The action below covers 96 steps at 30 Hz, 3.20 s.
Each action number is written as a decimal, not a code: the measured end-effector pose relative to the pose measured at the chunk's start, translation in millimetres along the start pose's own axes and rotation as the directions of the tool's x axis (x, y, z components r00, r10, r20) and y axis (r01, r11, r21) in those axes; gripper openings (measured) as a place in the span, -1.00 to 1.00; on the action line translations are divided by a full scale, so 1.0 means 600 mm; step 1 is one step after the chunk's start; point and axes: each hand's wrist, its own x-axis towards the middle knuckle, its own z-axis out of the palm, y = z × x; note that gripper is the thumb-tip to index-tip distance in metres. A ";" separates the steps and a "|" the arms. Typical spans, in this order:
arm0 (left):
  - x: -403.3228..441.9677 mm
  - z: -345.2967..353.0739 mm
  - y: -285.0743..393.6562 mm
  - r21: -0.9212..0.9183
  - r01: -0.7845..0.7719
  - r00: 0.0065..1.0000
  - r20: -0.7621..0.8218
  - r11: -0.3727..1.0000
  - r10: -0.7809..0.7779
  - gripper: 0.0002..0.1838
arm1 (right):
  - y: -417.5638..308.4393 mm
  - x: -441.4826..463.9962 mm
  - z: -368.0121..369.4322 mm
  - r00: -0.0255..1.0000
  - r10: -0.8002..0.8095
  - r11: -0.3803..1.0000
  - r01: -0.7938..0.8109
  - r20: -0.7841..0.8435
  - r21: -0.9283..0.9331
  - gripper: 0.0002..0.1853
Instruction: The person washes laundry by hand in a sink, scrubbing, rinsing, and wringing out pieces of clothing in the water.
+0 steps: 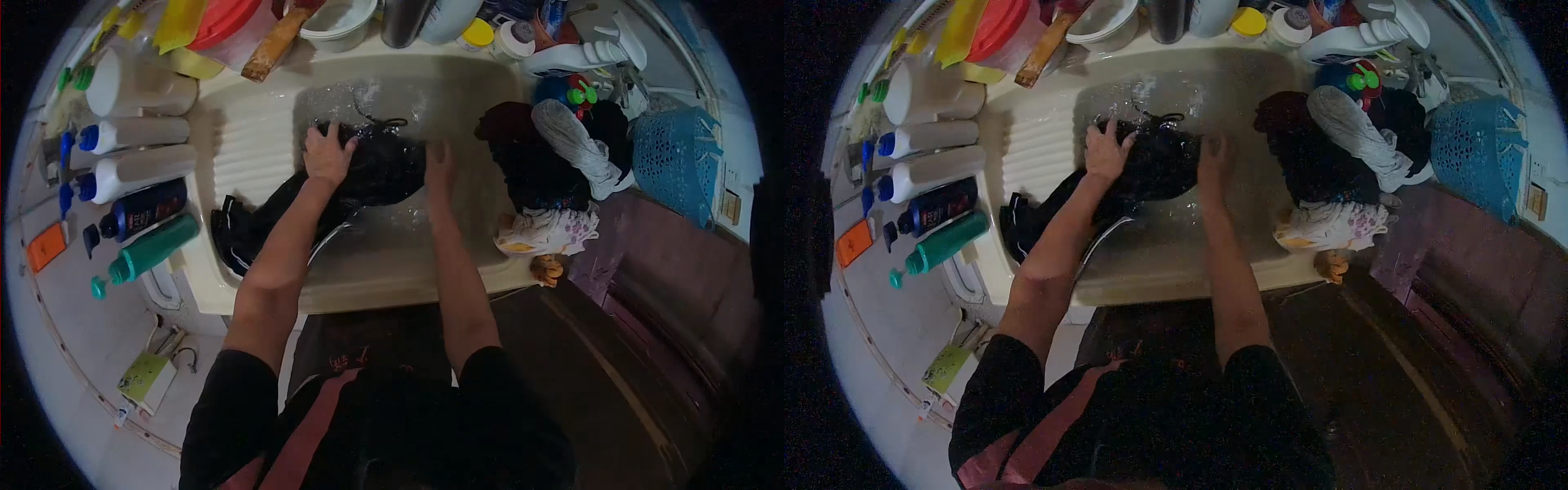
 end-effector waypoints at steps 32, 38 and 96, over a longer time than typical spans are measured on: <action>-0.036 0.012 -0.024 0.054 -0.134 0.976 0.182 0.989 0.123 -0.49 | -0.162 0.113 -0.099 0.959 0.279 -0.659 0.161 0.040 0.735 -0.37; -0.034 0.021 -0.027 0.115 -0.167 0.976 0.159 0.979 0.148 -0.48 | -0.149 0.147 -0.090 0.995 0.098 -0.812 0.074 0.011 0.579 -0.44; 0.061 0.007 -0.047 -0.124 -0.221 0.953 -0.238 0.967 0.187 -0.47 | -0.035 0.057 0.017 0.803 -0.192 0.979 0.194 0.565 0.057 0.01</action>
